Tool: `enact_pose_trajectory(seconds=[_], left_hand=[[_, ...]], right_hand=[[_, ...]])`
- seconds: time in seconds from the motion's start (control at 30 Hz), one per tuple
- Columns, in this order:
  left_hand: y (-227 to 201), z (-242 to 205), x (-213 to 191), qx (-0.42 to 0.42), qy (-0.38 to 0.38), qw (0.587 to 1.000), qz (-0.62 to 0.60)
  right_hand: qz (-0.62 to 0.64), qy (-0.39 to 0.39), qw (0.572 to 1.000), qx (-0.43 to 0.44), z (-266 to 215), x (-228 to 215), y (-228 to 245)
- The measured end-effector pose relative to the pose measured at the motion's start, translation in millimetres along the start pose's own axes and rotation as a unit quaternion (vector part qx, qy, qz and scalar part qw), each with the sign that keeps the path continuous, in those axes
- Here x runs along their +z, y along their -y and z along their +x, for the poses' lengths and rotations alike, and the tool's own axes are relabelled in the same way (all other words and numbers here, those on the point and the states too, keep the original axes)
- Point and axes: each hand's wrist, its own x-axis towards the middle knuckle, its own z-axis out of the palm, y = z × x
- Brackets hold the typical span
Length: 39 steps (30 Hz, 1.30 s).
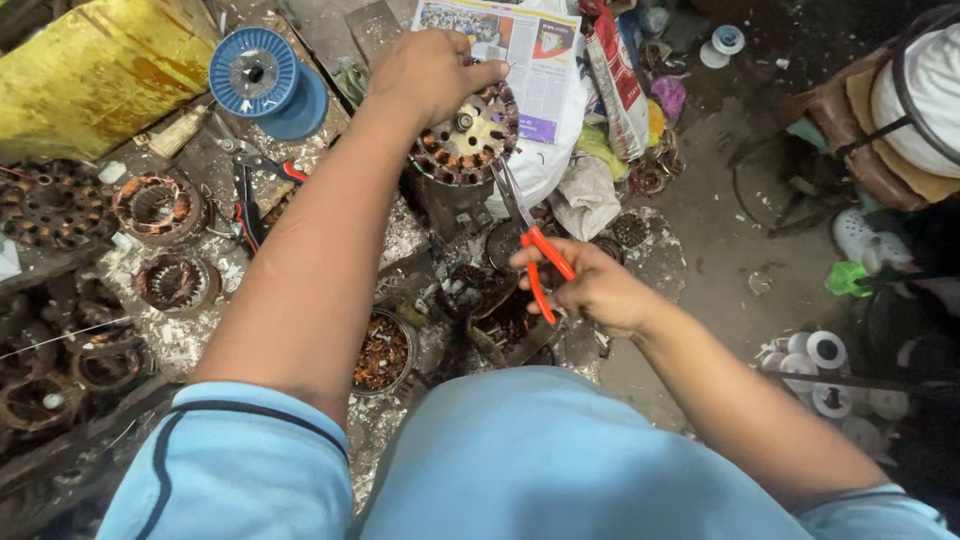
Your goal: The person uses red-handled pliers to cut and trim copper wires protruding from a cylindrical metal component. The person repeatedly rotates the component and snips the wires, dropping the cut pieces into a container below.
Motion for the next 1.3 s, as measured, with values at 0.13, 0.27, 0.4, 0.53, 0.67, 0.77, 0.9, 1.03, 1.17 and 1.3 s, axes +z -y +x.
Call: enact_pose_trajectory(seconds=[0.13,0.27,0.4,0.53,0.67,0.77,0.9,1.03,1.17,1.3], left_hand=[[-6.0,0.6,-0.2,-0.011,0.036,0.999,-0.003],[-6.1,1.6,-5.7,0.003,0.009,1.0,0.014],[-7.1,0.4,-3.8,0.013,0.017,1.0,0.014],[-3.0,-2.0,-6.9,0.024,0.024,0.999,0.016],[-7.5,1.8,-6.6,-0.016,0.068,0.997,0.018],[-7.4,0.0,-6.6,0.009,0.036,0.999,0.039],[-8.4,1.3,-5.5,0.0,0.033,0.999,0.029],[-7.2,-0.7,-4.9,-0.006,0.038,0.999,0.033],[-9.6,1.5,-5.0,-0.007,0.038,0.998,0.049],[-6.2,-1.2,-4.9,-0.009,0.029,0.998,0.047]], right_hand=[[-0.051,0.005,0.998,0.032,2.6,-8.2,11.2],[-0.301,-0.084,0.947,-0.076,20.5,-4.2,13.0],[-0.436,-0.1,0.875,-0.183,21.2,-1.5,5.6],[-0.442,-0.174,0.877,-0.07,34.3,8.1,-12.7],[-0.495,-0.208,0.801,-0.264,44.9,7.6,-24.9],[-0.456,-0.142,0.845,-0.24,39.6,1.6,-21.9],[-0.241,-0.009,0.96,-0.143,24.3,-9.1,-2.8],[-0.426,-0.11,0.869,-0.228,32.7,2.4,-4.1],[-0.42,-0.196,0.85,-0.249,42.4,14.8,-16.9],[-0.411,-0.296,0.838,-0.203,38.2,20.2,-13.3]])
